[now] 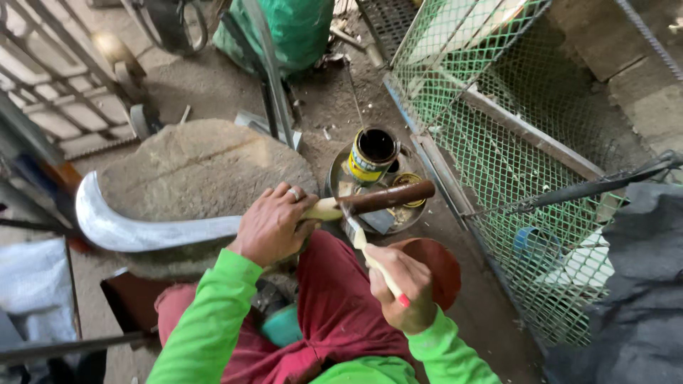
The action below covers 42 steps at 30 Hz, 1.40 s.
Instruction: The person smooths a wooden tool handle with sandpaper, then applies dark varnish to the handle using a paintbrush. The handle is rotated to ensure even coverage.
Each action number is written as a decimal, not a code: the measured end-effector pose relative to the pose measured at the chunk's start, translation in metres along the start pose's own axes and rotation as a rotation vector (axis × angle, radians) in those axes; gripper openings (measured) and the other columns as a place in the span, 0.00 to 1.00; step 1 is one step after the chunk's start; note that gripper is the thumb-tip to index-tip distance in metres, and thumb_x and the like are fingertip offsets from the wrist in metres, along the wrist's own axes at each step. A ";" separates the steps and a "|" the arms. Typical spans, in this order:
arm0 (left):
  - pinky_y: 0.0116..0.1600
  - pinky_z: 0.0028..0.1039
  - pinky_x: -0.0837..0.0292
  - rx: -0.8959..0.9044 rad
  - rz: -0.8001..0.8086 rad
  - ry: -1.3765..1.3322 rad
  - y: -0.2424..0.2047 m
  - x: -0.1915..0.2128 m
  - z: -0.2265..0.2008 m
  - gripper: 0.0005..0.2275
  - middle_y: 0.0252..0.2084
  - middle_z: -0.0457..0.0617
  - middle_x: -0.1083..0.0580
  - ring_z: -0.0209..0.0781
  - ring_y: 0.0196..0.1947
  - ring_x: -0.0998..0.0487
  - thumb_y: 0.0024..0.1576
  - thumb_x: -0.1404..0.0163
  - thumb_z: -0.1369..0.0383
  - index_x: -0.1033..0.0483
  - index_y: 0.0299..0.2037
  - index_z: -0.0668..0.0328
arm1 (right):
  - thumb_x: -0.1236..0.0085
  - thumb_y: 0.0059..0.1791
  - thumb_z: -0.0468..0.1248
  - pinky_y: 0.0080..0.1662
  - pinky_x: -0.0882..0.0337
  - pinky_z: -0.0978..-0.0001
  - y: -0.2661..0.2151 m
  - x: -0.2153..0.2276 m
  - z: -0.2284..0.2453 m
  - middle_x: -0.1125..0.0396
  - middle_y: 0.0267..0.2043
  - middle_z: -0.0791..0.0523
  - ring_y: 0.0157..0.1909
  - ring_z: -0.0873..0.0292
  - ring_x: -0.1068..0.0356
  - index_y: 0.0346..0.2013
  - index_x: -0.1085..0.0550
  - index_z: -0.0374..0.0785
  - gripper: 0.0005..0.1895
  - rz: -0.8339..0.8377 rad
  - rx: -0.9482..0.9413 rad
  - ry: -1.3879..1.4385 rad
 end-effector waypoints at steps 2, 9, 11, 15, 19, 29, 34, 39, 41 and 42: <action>0.50 0.39 0.33 -0.007 -0.006 0.010 0.003 0.002 0.001 0.19 0.43 0.48 0.25 0.49 0.48 0.28 0.50 0.42 0.59 0.20 0.50 0.56 | 0.47 0.51 0.29 0.43 0.23 0.62 0.001 0.002 -0.003 0.26 0.39 0.48 0.40 0.49 0.21 0.49 0.26 0.29 0.12 0.008 -0.047 0.026; 0.51 0.38 0.34 -0.003 0.003 0.027 0.000 0.001 -0.001 0.20 0.43 0.48 0.25 0.48 0.49 0.28 0.50 0.42 0.58 0.21 0.51 0.57 | 0.48 0.53 0.32 0.42 0.24 0.62 0.012 0.025 -0.018 0.24 0.37 0.49 0.39 0.50 0.22 0.48 0.25 0.32 0.10 -0.036 -0.090 -0.116; 0.51 0.38 0.34 -0.016 -0.003 0.019 0.000 0.002 -0.001 0.20 0.43 0.48 0.25 0.48 0.49 0.28 0.50 0.42 0.58 0.21 0.51 0.57 | 0.49 0.53 0.33 0.41 0.23 0.64 0.010 0.030 -0.026 0.25 0.37 0.50 0.39 0.53 0.21 0.49 0.25 0.31 0.12 -0.044 -0.158 -0.049; 0.51 0.38 0.34 -0.007 -0.013 0.015 -0.001 -0.001 0.001 0.20 0.44 0.47 0.25 0.48 0.49 0.28 0.51 0.42 0.59 0.21 0.51 0.57 | 0.51 0.55 0.34 0.44 0.21 0.65 0.000 0.027 -0.027 0.24 0.41 0.50 0.41 0.56 0.20 0.50 0.27 0.30 0.12 -0.037 -0.085 0.019; 0.51 0.38 0.34 -0.018 -0.029 0.010 -0.001 0.001 -0.001 0.20 0.44 0.48 0.25 0.48 0.49 0.28 0.50 0.42 0.59 0.21 0.51 0.56 | 0.50 0.54 0.34 0.44 0.22 0.66 0.002 0.021 -0.040 0.23 0.37 0.52 0.41 0.56 0.20 0.48 0.25 0.31 0.12 0.007 -0.134 0.040; 0.51 0.39 0.34 -0.012 -0.018 0.020 0.000 0.003 -0.003 0.20 0.43 0.48 0.25 0.49 0.48 0.27 0.49 0.42 0.59 0.21 0.50 0.58 | 0.52 0.56 0.39 0.45 0.23 0.66 0.000 0.019 -0.028 0.23 0.39 0.52 0.42 0.54 0.20 0.49 0.26 0.30 0.15 0.004 -0.095 0.070; 0.51 0.39 0.33 -0.004 -0.002 0.016 0.000 0.004 -0.004 0.20 0.43 0.48 0.24 0.49 0.48 0.27 0.50 0.42 0.58 0.21 0.51 0.58 | 0.54 0.57 0.40 0.44 0.23 0.66 -0.008 0.031 -0.064 0.23 0.38 0.53 0.41 0.56 0.21 0.49 0.26 0.31 0.15 -0.062 -0.152 0.008; 0.52 0.39 0.33 -0.017 -0.016 0.029 0.004 0.006 -0.006 0.20 0.44 0.49 0.24 0.49 0.48 0.27 0.50 0.42 0.58 0.21 0.50 0.59 | 0.56 0.58 0.37 0.47 0.24 0.66 -0.027 0.064 -0.107 0.24 0.39 0.53 0.43 0.57 0.23 0.50 0.26 0.30 0.14 -0.153 -0.240 -0.029; 0.52 0.39 0.33 0.008 0.015 0.042 0.002 0.005 -0.005 0.20 0.43 0.48 0.24 0.49 0.48 0.27 0.50 0.42 0.58 0.21 0.50 0.58 | 0.55 0.58 0.35 0.47 0.23 0.67 -0.030 0.075 -0.111 0.25 0.40 0.53 0.43 0.57 0.22 0.51 0.27 0.30 0.13 -0.187 -0.254 -0.020; 0.53 0.39 0.33 0.014 0.016 0.038 0.002 0.006 -0.005 0.20 0.43 0.48 0.24 0.49 0.48 0.27 0.50 0.42 0.58 0.21 0.50 0.57 | 0.55 0.58 0.34 0.46 0.23 0.68 -0.030 0.080 -0.111 0.25 0.40 0.52 0.43 0.58 0.22 0.51 0.27 0.31 0.12 -0.205 -0.256 -0.013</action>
Point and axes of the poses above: each hand's wrist, its own y-axis towards the middle knuckle, its own x-axis out of the back of the hand, z = x × y, the point moved 7 cm from there along y, towards the middle knuckle
